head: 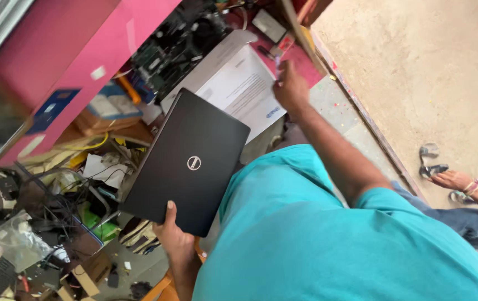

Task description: The person moves an orange chair, removes a laptop from a plastic sleeve, and uses a screwdriver to remove screws from the bottom casing of the laptop.

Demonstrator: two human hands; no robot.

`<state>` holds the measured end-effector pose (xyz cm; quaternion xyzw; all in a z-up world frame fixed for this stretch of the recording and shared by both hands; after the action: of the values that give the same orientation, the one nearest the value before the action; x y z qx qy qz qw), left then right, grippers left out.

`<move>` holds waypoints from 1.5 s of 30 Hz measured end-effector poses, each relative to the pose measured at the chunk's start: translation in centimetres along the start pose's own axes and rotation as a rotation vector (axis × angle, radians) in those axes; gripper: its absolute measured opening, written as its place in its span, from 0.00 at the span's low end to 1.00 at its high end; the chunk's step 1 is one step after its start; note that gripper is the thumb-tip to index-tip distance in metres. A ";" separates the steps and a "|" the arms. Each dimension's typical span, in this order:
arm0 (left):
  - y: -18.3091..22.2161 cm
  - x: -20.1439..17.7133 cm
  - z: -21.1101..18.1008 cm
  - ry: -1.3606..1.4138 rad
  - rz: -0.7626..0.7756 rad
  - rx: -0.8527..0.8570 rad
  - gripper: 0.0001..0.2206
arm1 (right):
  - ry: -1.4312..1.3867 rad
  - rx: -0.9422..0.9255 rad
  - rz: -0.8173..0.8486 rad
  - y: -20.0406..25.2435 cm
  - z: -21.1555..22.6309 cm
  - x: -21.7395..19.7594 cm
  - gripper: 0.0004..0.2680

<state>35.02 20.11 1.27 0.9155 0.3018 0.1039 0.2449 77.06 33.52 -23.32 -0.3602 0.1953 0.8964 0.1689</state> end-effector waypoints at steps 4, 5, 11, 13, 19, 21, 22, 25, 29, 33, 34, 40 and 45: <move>2.6 1.9 1.2 0.106 -0.013 -0.065 0.22 | 0.077 -0.106 0.076 -2.1 -4.2 -7.9 0.15; 2.8 2.2 1.6 0.143 0.016 -0.090 0.22 | 0.165 -0.181 0.135 -2.7 -4.5 -8.7 0.14; -0.6 1.0 5.4 0.077 -0.023 -0.131 0.20 | 0.227 -0.317 0.268 -4.6 -3.5 -3.4 0.12; -1.6 0.6 5.8 0.043 0.004 -0.095 0.21 | 0.235 -0.348 0.214 -5.7 -2.8 -1.2 0.10; -4.2 -1.8 7.6 0.106 0.115 -0.118 0.22 | -0.093 -0.400 -0.135 -2.7 -1.1 -2.7 0.06; -5.1 -2.7 8.0 0.138 0.138 -0.128 0.23 | -0.253 -0.266 -0.108 0.0 0.7 -4.1 0.05; -5.8 -2.8 8.1 0.137 0.176 -0.142 0.24 | -0.255 -0.158 -0.026 1.8 1.3 -4.7 0.07; -7.6 -2.7 8.5 0.130 0.252 -0.157 0.27 | -0.456 -0.010 0.179 5.9 4.5 -4.5 0.11; -10.3 -2.1 9.4 0.113 0.338 -0.264 0.30 | -0.639 0.023 0.489 10.0 7.6 -3.9 0.17; -11.2 -2.1 10.2 0.078 0.322 -0.303 0.28 | -0.646 -0.029 0.605 10.5 9.3 -5.1 0.18; -11.6 -1.7 9.7 -0.035 0.426 -0.217 0.26 | -0.691 -0.116 0.602 10.2 9.7 -5.8 0.19; -12.3 1.6 7.0 -0.356 0.758 0.305 0.19 | -0.507 -0.436 0.496 6.4 8.3 -7.6 0.16; -10.7 4.7 5.7 -0.834 0.434 1.122 0.17 | -0.400 -0.752 0.210 2.6 7.1 -6.7 0.09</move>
<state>35.37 28.23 -8.90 0.9058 0.0030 -0.3774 -0.1924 76.39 33.49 -13.25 -0.1944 -0.1458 0.9695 -0.0316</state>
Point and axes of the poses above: each hand's wrist, its own y-axis away from the middle knuckle, its own x-axis out of the palm, z = x × y, the point moved 4 cm from there along -y, towards the middle knuckle, and after that the axes turned 5 degrees about -z, right-handed, at the moved point
